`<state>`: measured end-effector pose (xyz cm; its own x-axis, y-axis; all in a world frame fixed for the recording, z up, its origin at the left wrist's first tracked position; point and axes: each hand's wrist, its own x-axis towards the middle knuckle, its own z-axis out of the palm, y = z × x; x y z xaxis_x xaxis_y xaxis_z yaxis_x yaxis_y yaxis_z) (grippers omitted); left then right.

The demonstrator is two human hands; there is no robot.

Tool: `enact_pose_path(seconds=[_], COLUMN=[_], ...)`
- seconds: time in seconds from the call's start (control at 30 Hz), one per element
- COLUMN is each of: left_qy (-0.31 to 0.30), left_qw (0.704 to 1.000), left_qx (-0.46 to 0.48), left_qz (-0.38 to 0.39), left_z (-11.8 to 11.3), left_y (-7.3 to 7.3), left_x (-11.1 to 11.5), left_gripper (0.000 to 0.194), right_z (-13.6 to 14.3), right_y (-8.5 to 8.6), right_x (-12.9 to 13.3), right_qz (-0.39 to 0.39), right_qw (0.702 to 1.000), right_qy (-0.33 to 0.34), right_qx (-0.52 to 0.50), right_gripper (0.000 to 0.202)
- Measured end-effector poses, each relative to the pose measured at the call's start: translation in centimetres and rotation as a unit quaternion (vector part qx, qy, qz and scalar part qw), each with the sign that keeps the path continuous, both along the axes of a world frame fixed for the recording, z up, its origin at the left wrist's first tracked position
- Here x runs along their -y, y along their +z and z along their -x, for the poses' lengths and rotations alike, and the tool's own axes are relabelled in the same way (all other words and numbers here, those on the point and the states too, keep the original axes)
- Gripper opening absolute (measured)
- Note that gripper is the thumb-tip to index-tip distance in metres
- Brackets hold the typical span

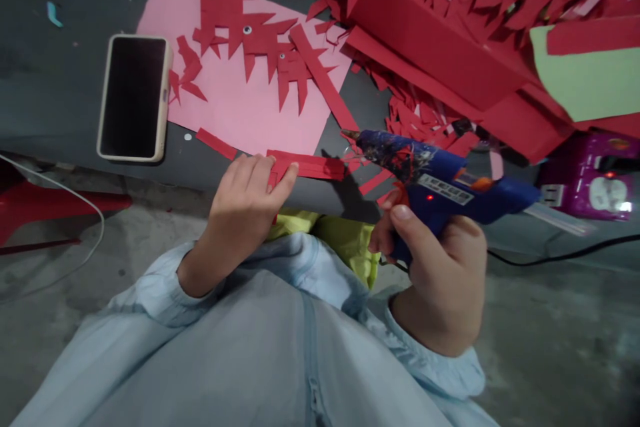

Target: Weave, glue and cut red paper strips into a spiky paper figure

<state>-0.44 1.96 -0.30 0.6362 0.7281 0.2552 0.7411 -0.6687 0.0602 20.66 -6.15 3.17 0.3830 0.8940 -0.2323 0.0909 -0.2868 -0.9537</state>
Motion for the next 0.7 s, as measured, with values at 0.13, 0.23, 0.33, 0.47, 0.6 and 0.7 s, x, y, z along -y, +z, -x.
enact_pose_path(seconds=[0.13, 0.23, 0.33, 0.47, 0.6, 0.7], left_qy=[0.009, 0.02, 0.016, 0.018, 0.015, 0.008], left_qw=[0.999, 0.998, 0.999, 0.993, 0.986, 0.986], left_qx=[-0.033, -0.04, -0.049, -0.113, -0.168, -0.167], left_qz=[-0.039, -0.035, -0.018, 0.003, -0.005, 0.003], left_z=[-0.3, -0.6, -0.8, -1.0, -1.0, -0.9], left_y=[-0.1, -0.1, 0.2, 1.1, 1.8, 2.2], left_x=[0.3, 0.5, 0.6, 0.8, 1.0, 1.2], left_gripper=[0.049, 0.054, 0.058, 0.063, 0.068, 0.065], right_z=[-0.1, -0.3, -0.4, -0.3, -0.3, -0.5], right_y=[-0.4, -0.5, -0.5, -0.5, -0.4, -0.3], right_x=[0.1, 0.2, 0.3, 0.3, 0.3, 0.4], right_qz=[0.005, 0.01, 0.016, 0.015, 0.006, 0.0], right_qw=[1.0, 1.0, 1.0, 1.0, 1.0, 1.0], right_qy=[0.015, 0.02, 0.022, 0.016, 0.015, 0.009], right_qx=[0.008, 0.006, 0.004, -0.001, -0.005, -0.001], right_gripper=[0.02, 0.02, 0.021, 0.022, 0.024, 0.027])
